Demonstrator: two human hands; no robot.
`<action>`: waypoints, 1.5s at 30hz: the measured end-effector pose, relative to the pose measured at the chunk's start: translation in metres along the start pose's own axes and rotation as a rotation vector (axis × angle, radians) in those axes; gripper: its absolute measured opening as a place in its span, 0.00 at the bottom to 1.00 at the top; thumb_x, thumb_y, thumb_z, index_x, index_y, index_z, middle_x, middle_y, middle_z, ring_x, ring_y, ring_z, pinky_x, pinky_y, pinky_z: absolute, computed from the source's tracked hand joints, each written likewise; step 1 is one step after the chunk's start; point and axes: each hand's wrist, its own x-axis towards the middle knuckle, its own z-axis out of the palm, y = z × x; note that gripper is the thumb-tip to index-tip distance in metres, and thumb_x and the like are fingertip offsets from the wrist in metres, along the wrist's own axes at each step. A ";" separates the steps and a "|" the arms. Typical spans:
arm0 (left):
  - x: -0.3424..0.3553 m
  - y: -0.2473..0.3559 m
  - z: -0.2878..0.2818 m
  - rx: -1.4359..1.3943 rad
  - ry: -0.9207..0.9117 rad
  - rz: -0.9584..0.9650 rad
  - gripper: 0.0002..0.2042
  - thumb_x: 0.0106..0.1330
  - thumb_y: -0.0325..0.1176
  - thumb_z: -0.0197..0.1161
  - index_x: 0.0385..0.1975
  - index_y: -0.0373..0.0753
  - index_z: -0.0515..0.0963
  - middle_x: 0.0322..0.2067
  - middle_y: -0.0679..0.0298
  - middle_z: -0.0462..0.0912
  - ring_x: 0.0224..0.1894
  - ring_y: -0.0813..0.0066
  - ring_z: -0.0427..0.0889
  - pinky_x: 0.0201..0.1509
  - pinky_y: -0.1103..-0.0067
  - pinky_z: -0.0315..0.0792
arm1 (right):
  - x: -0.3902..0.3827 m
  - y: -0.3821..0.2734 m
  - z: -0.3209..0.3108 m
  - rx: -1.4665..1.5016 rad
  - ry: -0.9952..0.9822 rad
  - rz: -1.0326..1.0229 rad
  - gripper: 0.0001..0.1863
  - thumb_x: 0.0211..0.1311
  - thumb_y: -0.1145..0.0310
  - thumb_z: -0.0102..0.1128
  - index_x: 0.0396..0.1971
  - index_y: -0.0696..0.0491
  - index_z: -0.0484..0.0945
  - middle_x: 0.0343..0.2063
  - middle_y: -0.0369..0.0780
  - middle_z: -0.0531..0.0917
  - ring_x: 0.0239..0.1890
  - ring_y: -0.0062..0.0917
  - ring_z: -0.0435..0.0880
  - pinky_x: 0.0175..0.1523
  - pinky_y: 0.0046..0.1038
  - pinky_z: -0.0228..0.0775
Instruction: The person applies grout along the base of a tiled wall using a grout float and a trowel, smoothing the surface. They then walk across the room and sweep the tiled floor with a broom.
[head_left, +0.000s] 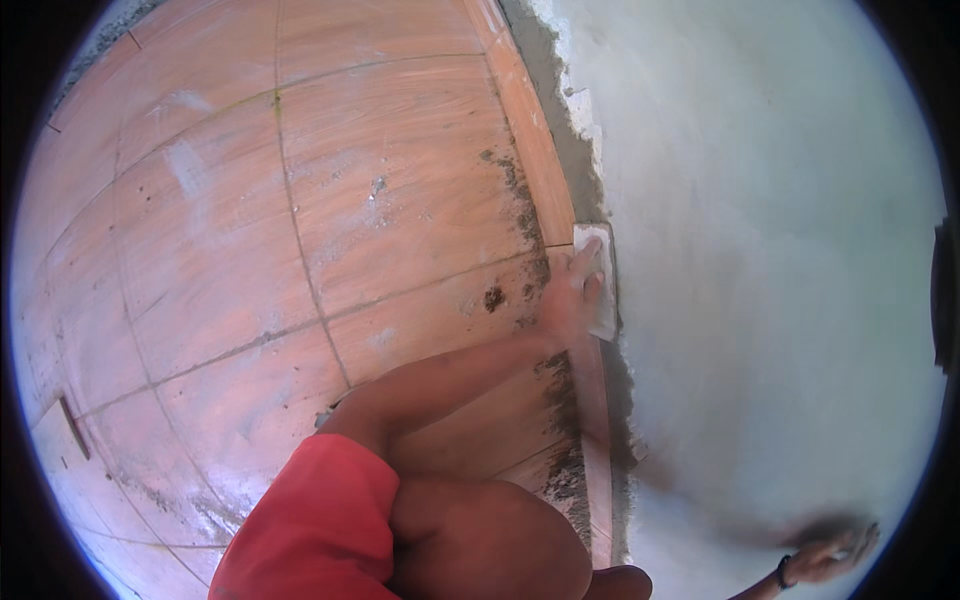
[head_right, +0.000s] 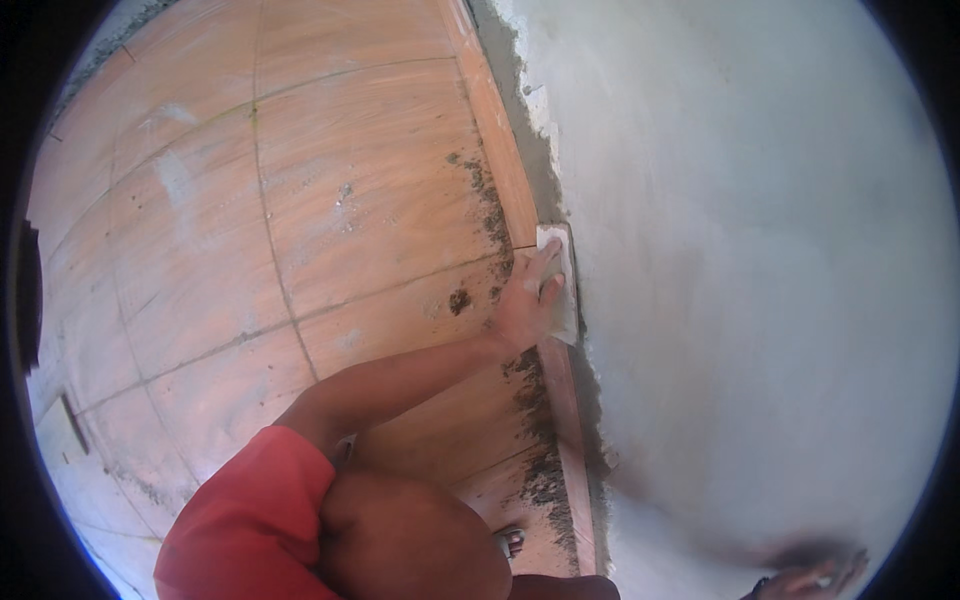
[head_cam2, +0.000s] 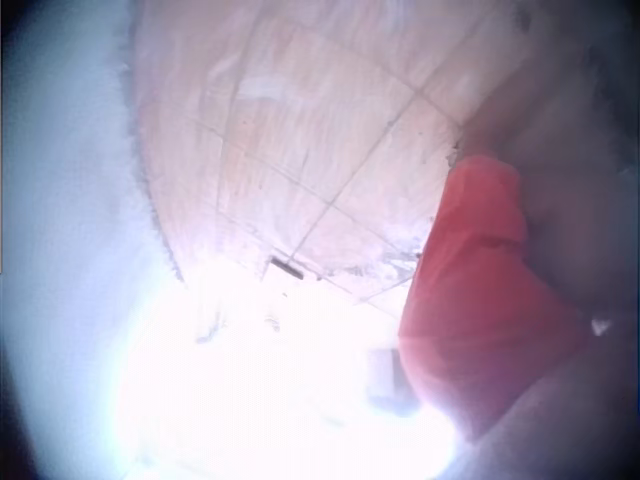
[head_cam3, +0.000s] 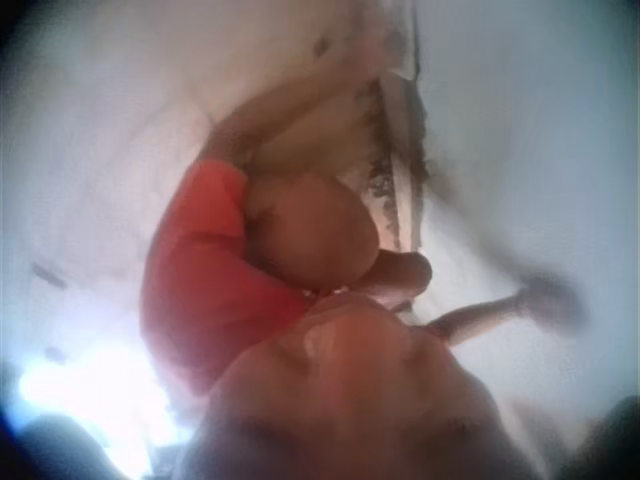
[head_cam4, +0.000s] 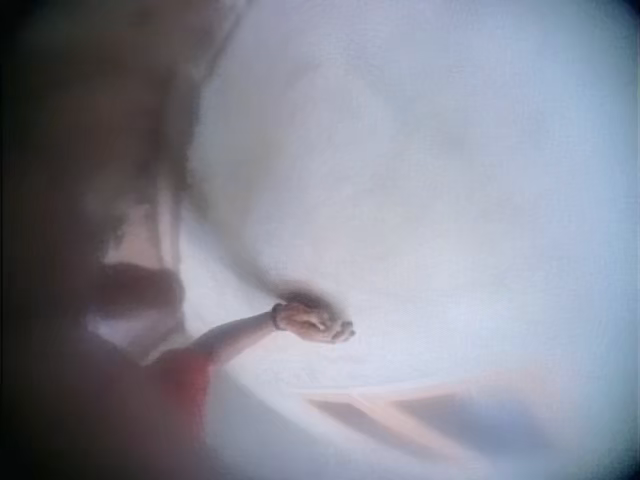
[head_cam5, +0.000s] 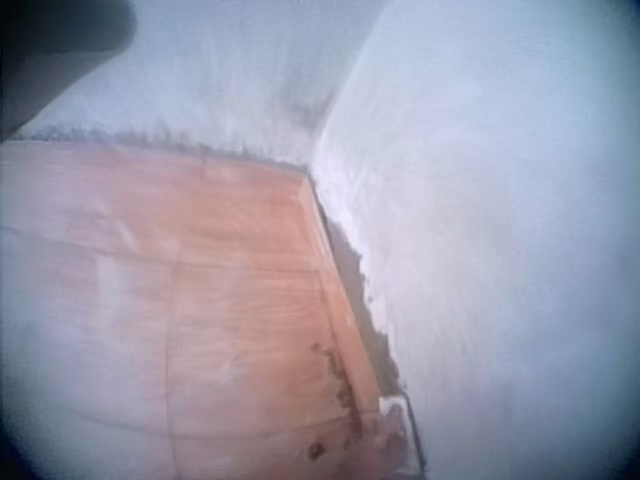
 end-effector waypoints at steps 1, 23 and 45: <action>0.000 0.002 0.003 -0.004 -0.035 -0.055 0.22 0.65 0.33 0.49 0.60 0.43 0.59 0.47 0.48 0.66 0.50 0.52 0.69 0.52 0.69 0.66 | -0.001 -0.008 0.007 -0.144 -0.048 -0.018 0.16 0.64 0.63 0.48 0.42 0.59 0.77 0.49 0.48 0.74 0.53 0.36 0.72 0.56 0.35 0.63; 0.032 -0.027 -0.010 -0.059 0.055 0.119 0.21 0.61 0.28 0.51 0.57 0.44 0.65 0.37 0.50 0.67 0.38 0.51 0.73 0.40 0.67 0.69 | -0.041 0.022 0.004 -0.388 -0.243 -0.181 0.22 0.67 0.61 0.40 0.52 0.63 0.64 0.54 0.53 0.66 0.57 0.48 0.64 0.59 0.52 0.55; 0.090 -0.008 -0.039 -0.117 0.215 0.116 0.21 0.63 0.28 0.48 0.58 0.44 0.64 0.43 0.44 0.67 0.45 0.50 0.73 0.49 0.67 0.69 | -0.047 0.032 0.008 -0.438 -0.231 -0.025 0.22 0.67 0.62 0.40 0.52 0.65 0.64 0.55 0.56 0.64 0.59 0.49 0.61 0.60 0.52 0.53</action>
